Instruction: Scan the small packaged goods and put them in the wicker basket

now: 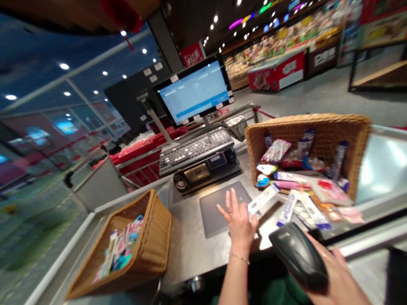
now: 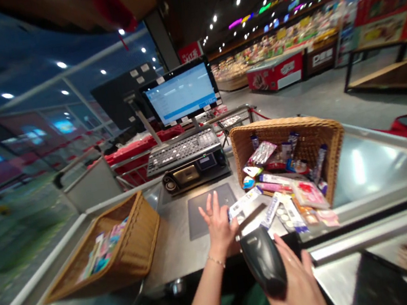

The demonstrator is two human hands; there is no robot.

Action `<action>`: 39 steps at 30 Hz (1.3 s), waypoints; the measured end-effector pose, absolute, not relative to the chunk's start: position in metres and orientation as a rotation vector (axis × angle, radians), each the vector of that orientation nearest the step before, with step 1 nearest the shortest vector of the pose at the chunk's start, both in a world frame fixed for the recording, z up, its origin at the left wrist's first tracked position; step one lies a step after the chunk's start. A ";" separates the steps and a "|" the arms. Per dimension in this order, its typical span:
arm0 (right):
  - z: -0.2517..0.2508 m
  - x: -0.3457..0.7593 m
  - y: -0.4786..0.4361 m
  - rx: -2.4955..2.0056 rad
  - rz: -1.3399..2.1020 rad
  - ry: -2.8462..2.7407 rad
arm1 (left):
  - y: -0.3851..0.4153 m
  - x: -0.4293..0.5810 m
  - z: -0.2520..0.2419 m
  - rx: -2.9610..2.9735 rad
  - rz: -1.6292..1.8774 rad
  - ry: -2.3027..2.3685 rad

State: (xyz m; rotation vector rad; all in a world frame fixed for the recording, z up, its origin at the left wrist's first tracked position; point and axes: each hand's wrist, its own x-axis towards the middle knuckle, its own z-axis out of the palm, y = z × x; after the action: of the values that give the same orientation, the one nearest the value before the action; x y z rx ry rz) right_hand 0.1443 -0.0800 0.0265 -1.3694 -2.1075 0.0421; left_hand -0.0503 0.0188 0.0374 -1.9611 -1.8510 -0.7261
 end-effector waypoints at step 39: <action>0.043 0.087 -0.101 -1.236 0.171 -1.983 | -0.006 -0.110 0.080 -1.673 -0.908 -1.919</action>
State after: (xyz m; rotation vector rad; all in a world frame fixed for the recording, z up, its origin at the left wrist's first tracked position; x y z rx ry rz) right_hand 0.0865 -0.1010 0.0430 -1.2357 -1.9826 0.1706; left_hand -0.1096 -0.0064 0.0798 -1.6731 -1.9185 -0.9084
